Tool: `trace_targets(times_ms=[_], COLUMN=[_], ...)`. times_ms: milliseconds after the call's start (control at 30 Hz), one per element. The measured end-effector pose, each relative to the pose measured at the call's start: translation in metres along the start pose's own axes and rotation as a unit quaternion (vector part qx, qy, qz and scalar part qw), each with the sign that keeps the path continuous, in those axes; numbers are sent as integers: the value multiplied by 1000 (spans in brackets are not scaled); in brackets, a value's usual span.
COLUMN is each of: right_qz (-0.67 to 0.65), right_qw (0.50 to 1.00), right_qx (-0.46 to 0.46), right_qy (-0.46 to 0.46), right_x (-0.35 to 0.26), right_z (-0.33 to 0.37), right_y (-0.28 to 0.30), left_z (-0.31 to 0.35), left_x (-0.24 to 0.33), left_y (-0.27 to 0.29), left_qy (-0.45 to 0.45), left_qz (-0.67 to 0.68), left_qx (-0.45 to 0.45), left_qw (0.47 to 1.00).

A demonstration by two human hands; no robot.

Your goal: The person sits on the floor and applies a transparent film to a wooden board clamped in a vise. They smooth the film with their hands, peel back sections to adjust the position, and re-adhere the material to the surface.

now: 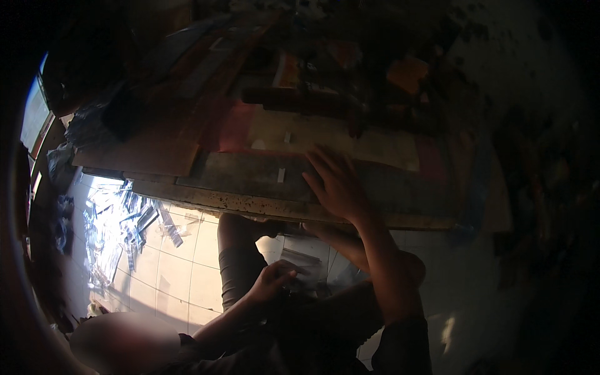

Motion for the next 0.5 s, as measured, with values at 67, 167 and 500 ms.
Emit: trace_targets(times_ms=[67, 167, 500], right_qz=[15, 21, 28], right_qw=[1000, 1000, 999], right_qx=[-1, -1, 7], right_qy=[0, -10, -15], right_x=[4, 11, 13], right_z=[-7, -14, -20], right_y=[-4, -7, -13], left_z=[2, 7, 14], left_x=[2, 38, 61], left_y=[0, 1, 11], left_qy=[-2, -7, -14], left_qz=[34, 72, 48], left_qx=[2, 8, 22], left_qw=[999, 997, 998])
Point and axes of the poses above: each hand's wrist, its own z-axis away from the middle knuckle, its own y-axis out of the back of the hand, x = y × z, the point moved 7 cm from there along -z, towards the middle knuckle, and after that the axes turned 12 degrees about -z, right-handed, at the moved point
